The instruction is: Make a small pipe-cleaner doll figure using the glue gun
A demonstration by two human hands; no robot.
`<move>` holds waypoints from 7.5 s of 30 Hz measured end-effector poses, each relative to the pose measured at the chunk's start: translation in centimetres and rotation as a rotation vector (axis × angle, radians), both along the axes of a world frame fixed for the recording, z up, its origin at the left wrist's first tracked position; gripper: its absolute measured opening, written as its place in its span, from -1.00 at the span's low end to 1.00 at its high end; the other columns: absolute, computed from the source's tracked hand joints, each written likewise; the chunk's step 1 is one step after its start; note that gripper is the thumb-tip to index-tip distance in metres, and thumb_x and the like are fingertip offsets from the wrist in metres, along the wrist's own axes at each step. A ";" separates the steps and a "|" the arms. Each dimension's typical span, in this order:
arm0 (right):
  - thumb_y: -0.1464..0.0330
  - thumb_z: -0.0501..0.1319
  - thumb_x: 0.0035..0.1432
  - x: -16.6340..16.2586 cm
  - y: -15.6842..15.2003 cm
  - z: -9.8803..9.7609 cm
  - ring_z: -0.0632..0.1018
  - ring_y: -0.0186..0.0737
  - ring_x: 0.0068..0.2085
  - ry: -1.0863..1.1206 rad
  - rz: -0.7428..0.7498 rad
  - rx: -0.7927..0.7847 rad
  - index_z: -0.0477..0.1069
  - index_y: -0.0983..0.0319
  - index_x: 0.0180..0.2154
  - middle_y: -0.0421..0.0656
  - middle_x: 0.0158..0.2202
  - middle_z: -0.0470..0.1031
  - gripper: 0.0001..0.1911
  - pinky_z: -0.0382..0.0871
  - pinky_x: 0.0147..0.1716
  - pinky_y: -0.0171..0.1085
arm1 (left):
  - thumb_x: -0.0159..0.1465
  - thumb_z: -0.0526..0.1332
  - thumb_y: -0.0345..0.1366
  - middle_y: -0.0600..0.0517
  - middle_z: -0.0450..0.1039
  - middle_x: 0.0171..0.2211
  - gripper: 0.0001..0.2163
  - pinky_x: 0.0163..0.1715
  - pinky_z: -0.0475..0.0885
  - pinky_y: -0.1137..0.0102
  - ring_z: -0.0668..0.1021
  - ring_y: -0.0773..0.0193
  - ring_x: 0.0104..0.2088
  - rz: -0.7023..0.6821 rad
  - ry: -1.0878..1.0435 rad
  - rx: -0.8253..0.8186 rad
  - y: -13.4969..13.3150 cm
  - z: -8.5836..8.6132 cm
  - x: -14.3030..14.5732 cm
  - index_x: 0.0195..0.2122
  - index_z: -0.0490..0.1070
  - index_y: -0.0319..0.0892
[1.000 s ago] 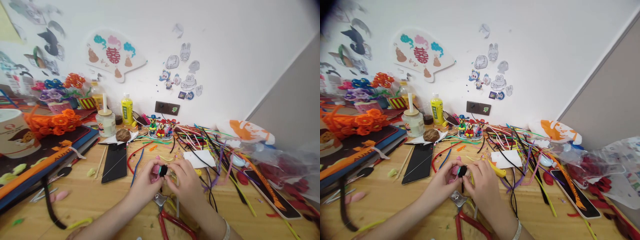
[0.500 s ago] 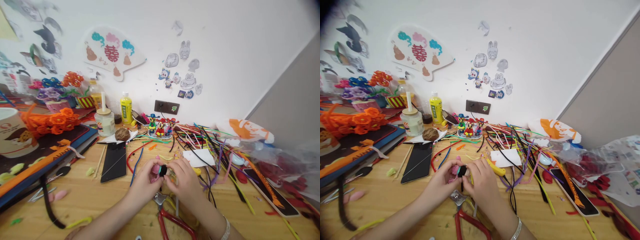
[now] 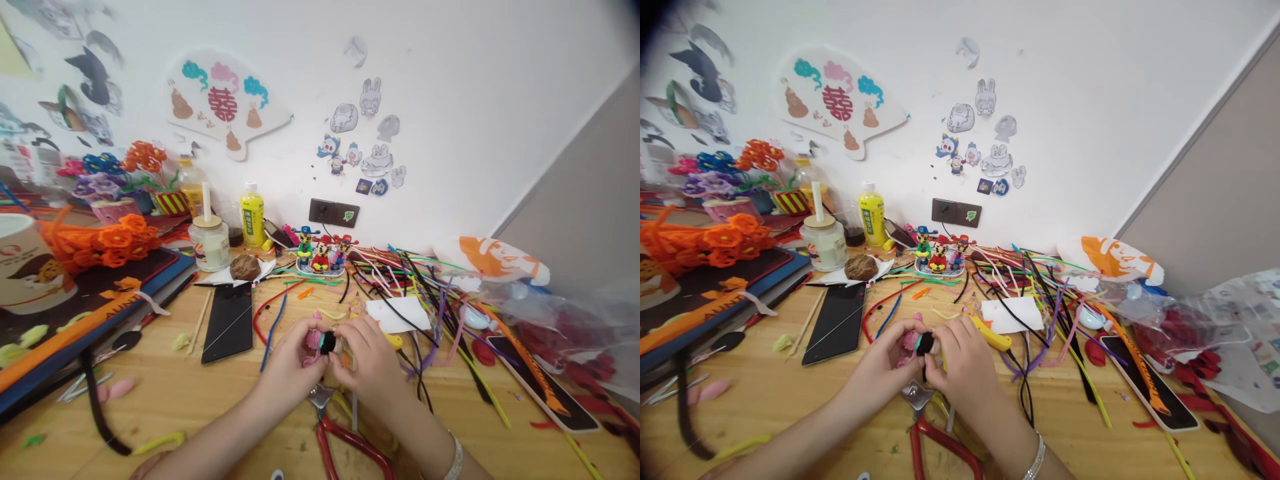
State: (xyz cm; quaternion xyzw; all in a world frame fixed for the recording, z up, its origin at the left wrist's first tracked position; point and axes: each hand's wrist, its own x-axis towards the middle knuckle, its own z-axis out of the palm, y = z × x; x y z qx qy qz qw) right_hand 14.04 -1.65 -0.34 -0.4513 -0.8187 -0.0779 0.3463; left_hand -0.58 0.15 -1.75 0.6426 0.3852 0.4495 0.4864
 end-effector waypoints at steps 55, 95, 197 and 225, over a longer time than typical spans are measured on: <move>0.44 0.16 -0.07 0.2 -0.1 0.4 0.33 -0.12 -0.29 -0.001 -0.055 -0.032 0.33 0.28 -0.34 -0.09 -0.39 0.36 -0.85 0.27 -0.34 -0.14 | -0.04 0.08 -0.52 0.04 0.35 -0.33 -0.69 -0.40 0.36 0.44 0.43 0.28 -0.35 0.039 0.141 0.095 -0.5 0.9 -0.1 -0.24 0.29 -0.15; 0.14 0.19 -0.01 -2.4 0.7 -2.3 0.39 -0.37 -0.51 1.477 0.439 -0.939 0.24 0.21 -0.34 -0.24 -0.47 0.34 -0.70 0.28 -0.50 -0.33 | -0.13 0.36 -0.28 0.01 0.38 -0.32 -0.47 -0.37 0.36 0.39 0.45 0.26 -0.37 -0.124 -0.400 -0.210 1.7 -1.1 0.1 -0.11 0.22 -0.14; 0.43 0.13 0.07 -0.4 1.0 1.3 0.31 -0.23 -0.37 0.131 0.026 -0.064 0.31 0.24 -0.50 -0.19 -0.49 0.37 -0.89 0.11 -0.34 -0.22 | -0.05 0.28 -0.09 0.12 0.27 -0.55 -0.70 -0.45 0.32 0.42 0.33 0.38 -0.52 -0.244 -0.328 -0.272 0.7 1.8 -0.2 -0.45 0.28 -0.18; 0.38 0.18 -0.02 0.6 0.3 2.7 0.37 -0.25 -0.34 0.586 0.203 -0.328 0.30 0.22 -0.47 -0.22 -0.46 0.35 -0.94 0.24 -0.29 -0.25 | 0.10 0.16 -0.09 0.09 0.29 -0.59 -0.73 -0.45 0.20 0.46 0.33 0.39 -0.52 -0.568 -0.344 -0.309 -0.1 2.9 -1.6 -0.43 0.32 -0.23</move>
